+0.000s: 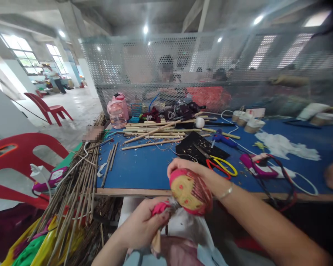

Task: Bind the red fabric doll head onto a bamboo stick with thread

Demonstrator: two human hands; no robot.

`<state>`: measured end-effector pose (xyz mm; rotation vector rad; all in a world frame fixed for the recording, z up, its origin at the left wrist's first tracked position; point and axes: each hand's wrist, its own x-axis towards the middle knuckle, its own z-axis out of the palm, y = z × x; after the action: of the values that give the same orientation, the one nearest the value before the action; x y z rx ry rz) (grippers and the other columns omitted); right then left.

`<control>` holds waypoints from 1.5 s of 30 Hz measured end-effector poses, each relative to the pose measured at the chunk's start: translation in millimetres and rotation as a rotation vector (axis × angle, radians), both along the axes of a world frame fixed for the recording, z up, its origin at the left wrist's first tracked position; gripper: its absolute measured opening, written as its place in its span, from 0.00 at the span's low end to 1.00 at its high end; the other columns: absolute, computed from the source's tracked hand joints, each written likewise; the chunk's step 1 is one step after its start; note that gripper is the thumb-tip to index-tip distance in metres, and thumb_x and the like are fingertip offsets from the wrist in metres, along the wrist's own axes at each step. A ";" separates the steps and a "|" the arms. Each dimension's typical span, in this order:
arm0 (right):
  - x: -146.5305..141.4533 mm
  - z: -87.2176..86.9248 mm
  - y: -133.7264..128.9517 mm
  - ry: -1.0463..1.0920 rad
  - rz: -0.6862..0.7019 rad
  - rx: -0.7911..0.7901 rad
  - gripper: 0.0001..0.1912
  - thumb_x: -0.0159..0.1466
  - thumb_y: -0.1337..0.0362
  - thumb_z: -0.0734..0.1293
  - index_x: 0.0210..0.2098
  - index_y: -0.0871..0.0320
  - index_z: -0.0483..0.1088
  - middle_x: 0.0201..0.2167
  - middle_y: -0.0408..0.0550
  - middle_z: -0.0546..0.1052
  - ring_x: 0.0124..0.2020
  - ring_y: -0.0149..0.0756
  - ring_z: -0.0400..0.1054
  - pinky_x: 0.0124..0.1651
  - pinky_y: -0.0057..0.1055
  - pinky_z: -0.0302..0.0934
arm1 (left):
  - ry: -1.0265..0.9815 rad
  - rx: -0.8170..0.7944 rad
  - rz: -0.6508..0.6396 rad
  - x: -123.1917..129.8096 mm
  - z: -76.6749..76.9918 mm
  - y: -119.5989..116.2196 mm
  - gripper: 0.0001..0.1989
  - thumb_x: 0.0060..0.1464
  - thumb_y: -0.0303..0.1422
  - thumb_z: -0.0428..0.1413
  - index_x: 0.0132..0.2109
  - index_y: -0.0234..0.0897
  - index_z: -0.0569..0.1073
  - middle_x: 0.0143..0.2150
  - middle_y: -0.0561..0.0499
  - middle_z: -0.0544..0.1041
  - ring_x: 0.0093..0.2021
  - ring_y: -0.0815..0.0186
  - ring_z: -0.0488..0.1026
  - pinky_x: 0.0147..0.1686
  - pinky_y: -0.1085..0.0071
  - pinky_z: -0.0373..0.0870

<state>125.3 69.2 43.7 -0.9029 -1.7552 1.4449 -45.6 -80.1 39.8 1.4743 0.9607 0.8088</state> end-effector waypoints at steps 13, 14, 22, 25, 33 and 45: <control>-18.6 62.2 -81.2 -0.784 0.092 0.808 0.09 0.61 0.69 0.62 0.31 0.60 0.74 0.27 0.50 0.78 0.27 0.36 0.71 0.30 0.27 0.56 | 0.053 0.132 0.532 -5.4 -23.2 34.7 0.16 0.59 0.42 0.46 0.37 0.33 0.70 0.29 0.54 0.68 0.30 0.68 0.61 0.34 0.75 0.60; -13.5 49.9 -86.3 -0.677 0.040 0.711 0.11 0.63 0.68 0.60 0.32 0.59 0.74 0.27 0.48 0.78 0.27 0.35 0.71 0.30 0.27 0.57 | 0.050 0.130 0.537 -5.2 -21.5 33.6 0.16 0.59 0.42 0.46 0.35 0.33 0.69 0.27 0.55 0.67 0.29 0.69 0.60 0.32 0.75 0.59; 5.9 -19.5 -92.8 -0.075 -0.243 0.171 0.10 0.59 0.60 0.64 0.31 0.59 0.75 0.24 0.46 0.77 0.26 0.34 0.69 0.30 0.28 0.61 | -0.172 -0.054 0.471 9.5 -20.6 25.5 0.17 0.53 0.46 0.53 0.36 0.33 0.69 0.25 0.56 0.64 0.26 0.72 0.57 0.27 0.76 0.58; 8.8 -29.1 -82.5 0.092 -0.245 -0.018 0.11 0.56 0.58 0.67 0.30 0.60 0.75 0.26 0.47 0.78 0.28 0.35 0.69 0.34 0.30 0.63 | -0.393 -0.338 0.331 12.5 -17.9 22.8 0.20 0.48 0.48 0.57 0.36 0.35 0.66 0.20 0.60 0.58 0.19 0.76 0.52 0.19 0.79 0.52; 0.5 -42.6 -48.4 0.311 -0.209 -0.277 0.24 0.42 0.56 0.76 0.36 0.59 0.73 0.20 0.41 0.74 0.21 0.33 0.67 0.24 0.28 0.62 | -0.622 -0.647 0.122 22.6 -28.8 39.4 0.23 0.46 0.49 0.57 0.41 0.35 0.69 0.17 0.60 0.62 0.12 0.78 0.52 0.11 0.80 0.47; -4.8 -43.9 -27.1 0.269 -0.336 -0.001 0.34 0.48 0.64 0.74 0.52 0.58 0.63 0.50 0.51 0.74 0.50 0.41 0.68 0.58 0.40 0.58 | 0.522 0.622 0.762 18.4 -22.9 43.6 0.25 0.54 0.34 0.53 0.59 0.35 0.62 0.57 0.37 0.67 0.58 0.54 0.62 0.57 0.53 0.58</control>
<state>120.6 42.1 -0.2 -0.9075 -1.3346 1.2792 -27.2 -36.5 16.9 1.9169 1.8424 1.3907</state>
